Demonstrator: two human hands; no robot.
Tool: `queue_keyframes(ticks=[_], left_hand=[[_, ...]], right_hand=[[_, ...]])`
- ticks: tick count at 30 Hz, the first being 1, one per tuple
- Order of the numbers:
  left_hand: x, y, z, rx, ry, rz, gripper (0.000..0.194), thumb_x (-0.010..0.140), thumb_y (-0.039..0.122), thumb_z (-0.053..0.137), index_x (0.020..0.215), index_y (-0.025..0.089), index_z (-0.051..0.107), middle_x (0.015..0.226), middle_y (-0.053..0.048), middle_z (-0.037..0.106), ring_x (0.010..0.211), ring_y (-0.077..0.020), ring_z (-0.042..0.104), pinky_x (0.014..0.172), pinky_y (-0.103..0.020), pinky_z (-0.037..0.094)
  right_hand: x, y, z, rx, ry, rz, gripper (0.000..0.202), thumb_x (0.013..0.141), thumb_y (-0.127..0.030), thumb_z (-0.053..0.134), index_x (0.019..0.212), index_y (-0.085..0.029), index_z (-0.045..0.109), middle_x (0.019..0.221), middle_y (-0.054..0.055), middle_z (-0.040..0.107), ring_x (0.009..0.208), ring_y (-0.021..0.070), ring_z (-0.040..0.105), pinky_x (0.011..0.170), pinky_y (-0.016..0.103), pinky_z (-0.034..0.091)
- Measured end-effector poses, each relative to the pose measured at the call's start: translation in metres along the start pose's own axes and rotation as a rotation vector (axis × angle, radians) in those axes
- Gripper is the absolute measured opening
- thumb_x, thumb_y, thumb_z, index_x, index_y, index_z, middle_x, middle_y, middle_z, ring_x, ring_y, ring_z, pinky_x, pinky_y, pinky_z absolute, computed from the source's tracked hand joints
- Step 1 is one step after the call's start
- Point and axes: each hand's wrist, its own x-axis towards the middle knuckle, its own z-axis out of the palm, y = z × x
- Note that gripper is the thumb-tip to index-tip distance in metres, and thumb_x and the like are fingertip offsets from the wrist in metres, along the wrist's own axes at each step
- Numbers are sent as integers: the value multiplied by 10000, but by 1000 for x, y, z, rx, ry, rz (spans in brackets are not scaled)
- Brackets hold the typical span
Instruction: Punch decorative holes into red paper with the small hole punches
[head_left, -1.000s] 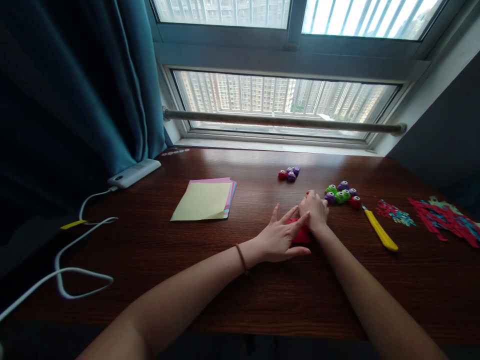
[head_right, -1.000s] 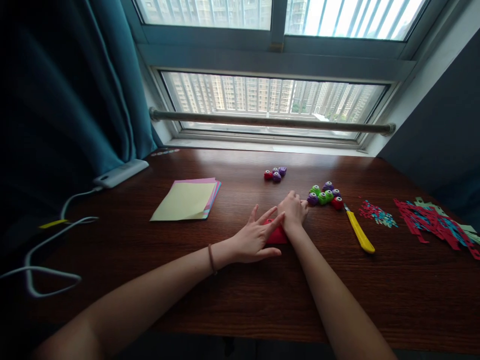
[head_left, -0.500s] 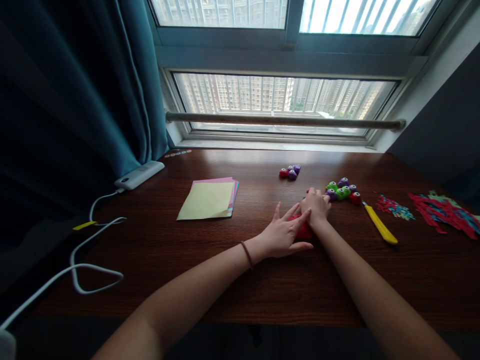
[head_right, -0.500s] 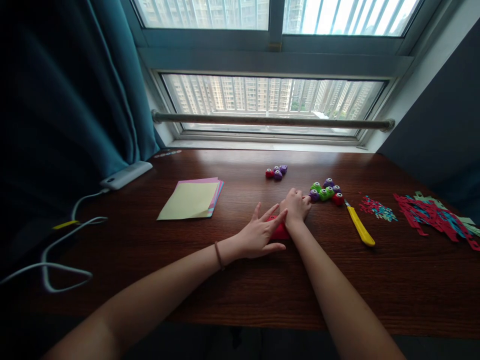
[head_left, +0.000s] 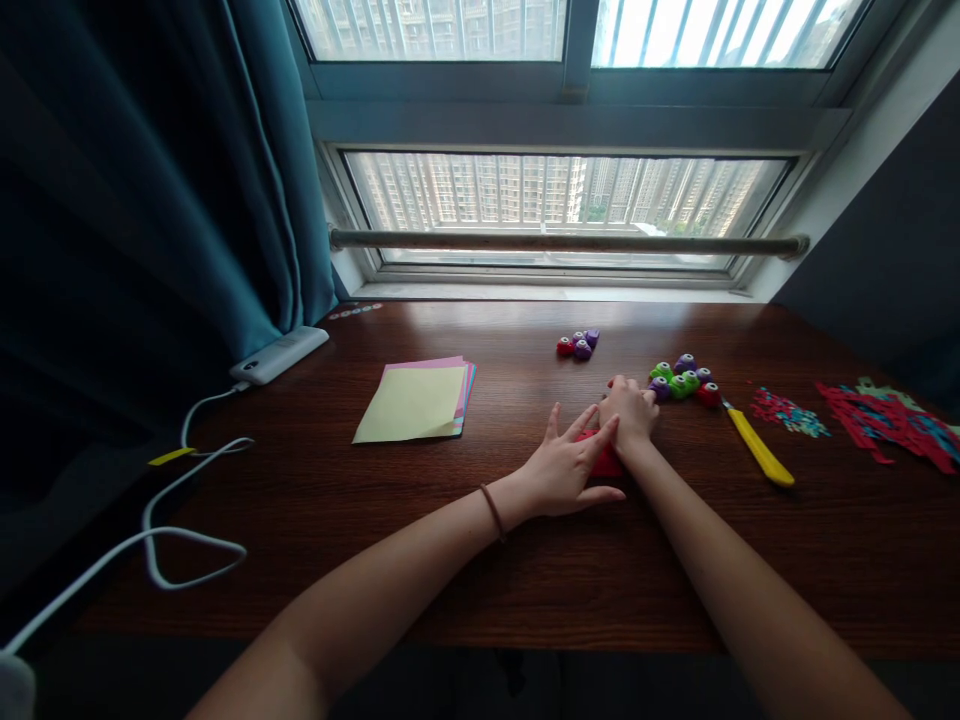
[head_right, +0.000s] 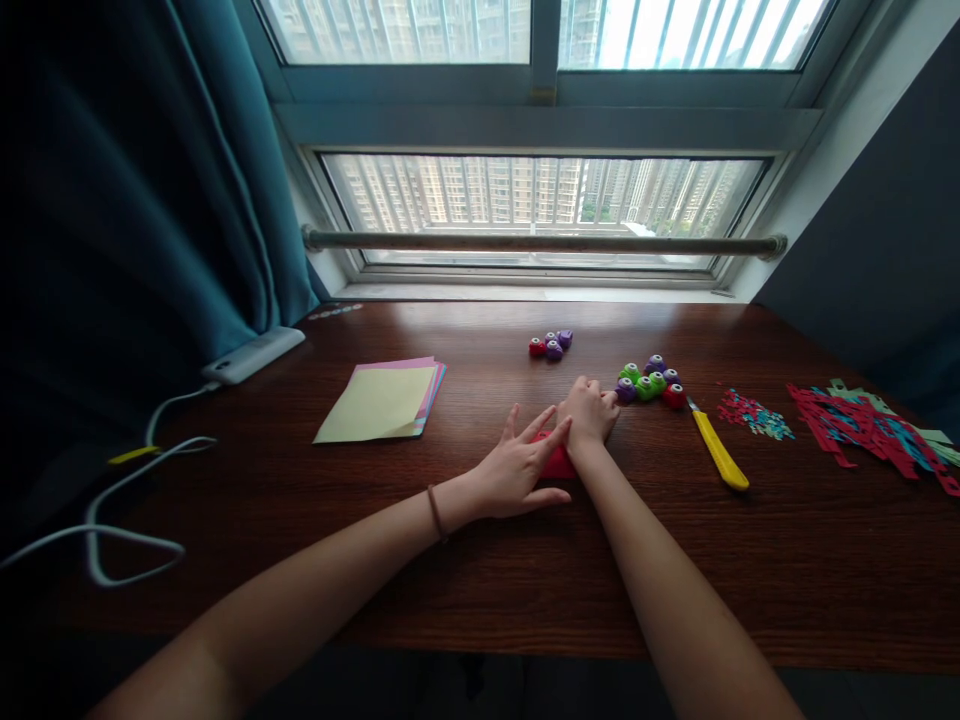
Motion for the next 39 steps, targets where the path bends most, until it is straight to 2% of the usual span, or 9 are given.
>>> queue_keyframes(ticks=[17,26,33,39], left_hand=[[0,1,0,32,-25,-8,858,789,663,307,1397,141,3,1403,-142,262,1340,-244,42,1027,-553,-25],[-1,1,1,23,5,11,855,791,661,307,1398,157,-22,1419,-120,228,1338,-252,65,1017,-545,-91],[0,3,1,41,-9,-1,864,798,660,286,1394,131,-49,1425,-147,190,1337,-265,54,1029,-542,-31],[0,2,1,33,-6,2,856,796,662,291,1396,149,-39,1427,-141,190,1338,-258,52,1026,-544,-52]], right_hand=[[-1,1,0,34,-24,-11,228,802,-175,422,974,-188,571,1035,104,562,962,291,471,747,386,392],[-2,3,1,48,-6,-12,216,792,-168,437,949,-199,582,1012,87,578,945,285,475,727,370,397],[-3,2,0,42,-19,-26,226,799,-155,412,940,-197,583,1007,89,576,945,280,477,724,374,404],[1,2,4,18,-5,-23,227,792,-158,419,940,-192,588,1002,99,570,946,286,480,732,398,408]])
